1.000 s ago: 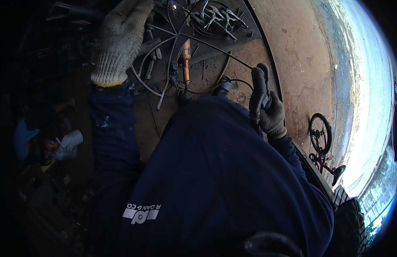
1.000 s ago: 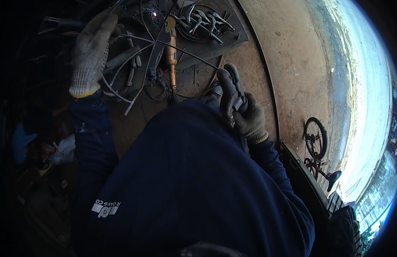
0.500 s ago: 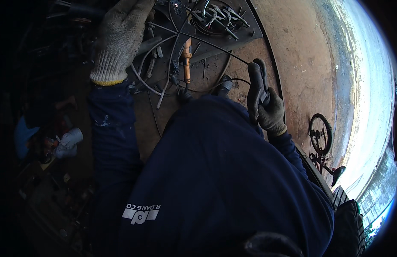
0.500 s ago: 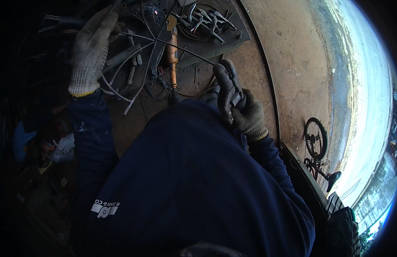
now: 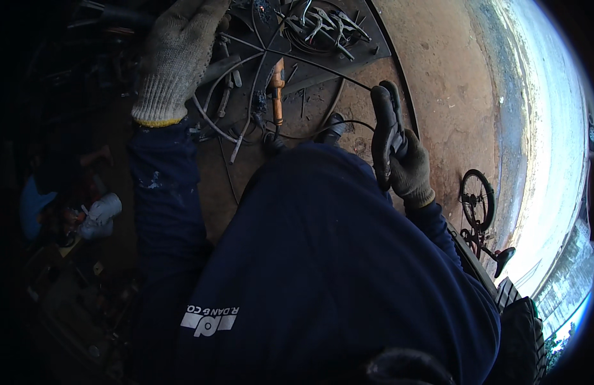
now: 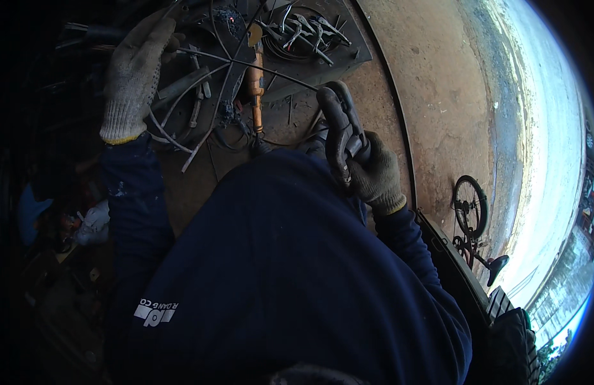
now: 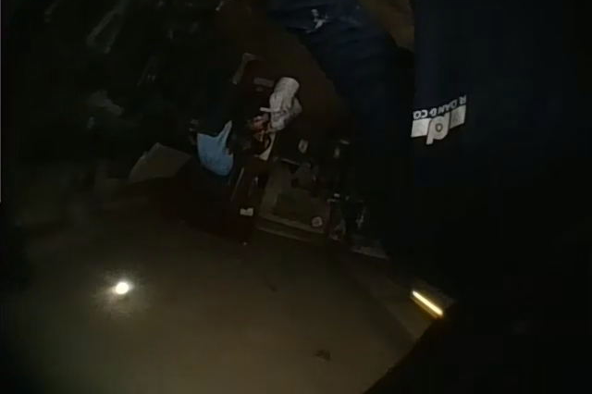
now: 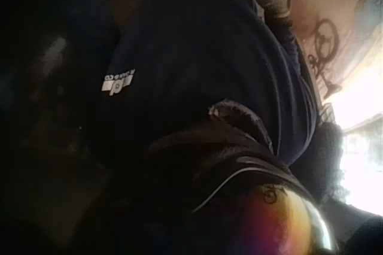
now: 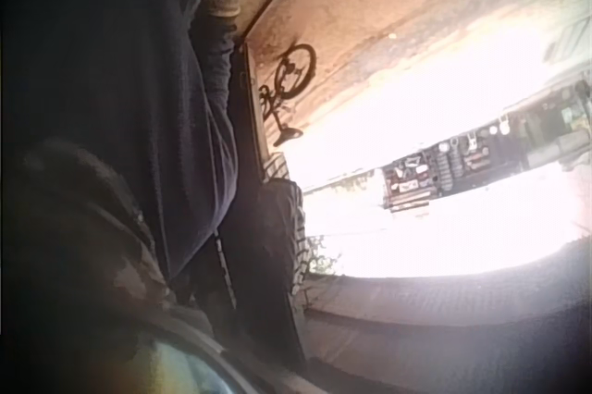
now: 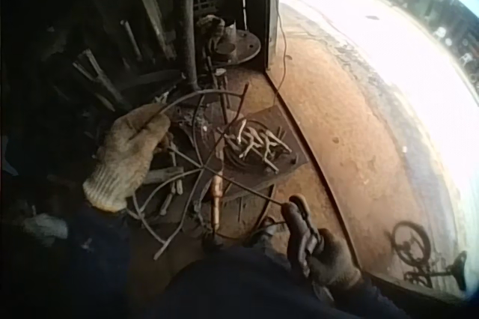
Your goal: The person welds metal rods together to form a spherical cage-like structure using a welding torch.
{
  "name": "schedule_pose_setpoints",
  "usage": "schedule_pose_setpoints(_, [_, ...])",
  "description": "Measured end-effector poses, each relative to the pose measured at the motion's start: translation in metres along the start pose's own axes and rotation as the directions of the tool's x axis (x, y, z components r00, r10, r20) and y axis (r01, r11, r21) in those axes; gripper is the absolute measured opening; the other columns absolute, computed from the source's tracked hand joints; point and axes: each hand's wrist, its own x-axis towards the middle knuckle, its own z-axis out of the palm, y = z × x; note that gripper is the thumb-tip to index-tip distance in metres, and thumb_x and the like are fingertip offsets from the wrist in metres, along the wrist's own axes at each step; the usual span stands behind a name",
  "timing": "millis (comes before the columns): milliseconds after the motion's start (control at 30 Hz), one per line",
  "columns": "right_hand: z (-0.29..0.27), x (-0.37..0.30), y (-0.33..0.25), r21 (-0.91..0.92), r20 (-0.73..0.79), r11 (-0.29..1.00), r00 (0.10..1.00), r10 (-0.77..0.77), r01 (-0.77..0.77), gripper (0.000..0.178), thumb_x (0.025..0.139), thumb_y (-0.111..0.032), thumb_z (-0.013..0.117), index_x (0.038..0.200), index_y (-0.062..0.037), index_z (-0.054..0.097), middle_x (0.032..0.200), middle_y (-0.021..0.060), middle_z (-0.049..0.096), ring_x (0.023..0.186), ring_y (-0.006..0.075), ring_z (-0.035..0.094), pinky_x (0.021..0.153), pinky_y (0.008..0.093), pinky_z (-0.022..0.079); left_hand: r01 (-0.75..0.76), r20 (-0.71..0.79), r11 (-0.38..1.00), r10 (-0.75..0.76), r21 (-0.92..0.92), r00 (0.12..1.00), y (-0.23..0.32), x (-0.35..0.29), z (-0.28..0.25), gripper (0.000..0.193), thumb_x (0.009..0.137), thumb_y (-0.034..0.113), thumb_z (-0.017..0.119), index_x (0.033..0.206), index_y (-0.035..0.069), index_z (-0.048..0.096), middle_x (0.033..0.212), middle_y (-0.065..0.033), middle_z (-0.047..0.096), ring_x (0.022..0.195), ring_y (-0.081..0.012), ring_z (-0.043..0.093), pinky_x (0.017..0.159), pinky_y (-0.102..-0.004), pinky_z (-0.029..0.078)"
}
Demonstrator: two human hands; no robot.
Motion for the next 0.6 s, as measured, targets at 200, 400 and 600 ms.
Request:
schedule_pose_setpoints(200, [-0.004, -0.002, -0.006, 0.032, 0.033, 0.999, 0.999, 0.025, -0.027, 0.046, 0.076, -0.02, 0.073, 0.115, 0.0013, 0.061, 0.092, 0.019, 0.071, 0.088, 0.0286, 0.071, 0.077, 0.0375, 0.054, -0.067, 0.033, 0.998, 0.067, 0.0, 0.997, -0.007, 0.003, -0.005, 0.021, 0.101, 0.019, 0.056, 0.11, 0.003, 0.067, 0.082, 0.0023, 0.06, 0.077, -0.0081, 0.054, 0.071, -0.0264, 0.047])
schedule_pose_setpoints(400, [-0.021, 0.003, -0.056, -0.163, 0.118, 0.986, 0.993, 0.0, 0.02, 0.047, 0.078, -0.021, 0.074, 0.117, 0.0006, 0.059, 0.093, 0.0195, 0.071, 0.088, 0.0301, 0.071, 0.078, 0.0384, 0.055, -0.083, 0.016, 0.996, 0.082, 0.025, 0.996, -0.008, 0.002, 0.0, 0.023, 0.1, 0.018, 0.057, 0.114, 0.002, 0.066, 0.086, 0.0009, 0.062, 0.079, -0.0088, 0.056, 0.073, -0.0266, 0.048])
schedule_pose_setpoints(600, [-0.024, 0.003, -0.07, -0.198, 0.13, 0.98, 0.992, 0.001, 0.025, 0.047, 0.079, -0.021, 0.073, 0.118, 0.0001, 0.059, 0.092, 0.0192, 0.071, 0.087, 0.0302, 0.072, 0.077, 0.0389, 0.055, -0.085, 0.04, 0.989, 0.08, 0.119, 0.996, -0.023, 0.0, -0.003, 0.044, 0.096, 0.035, 0.064, 0.129, 0.007, 0.063, 0.093, -0.0039, 0.068, 0.09, -0.0109, 0.063, 0.083, -0.0273, 0.049])
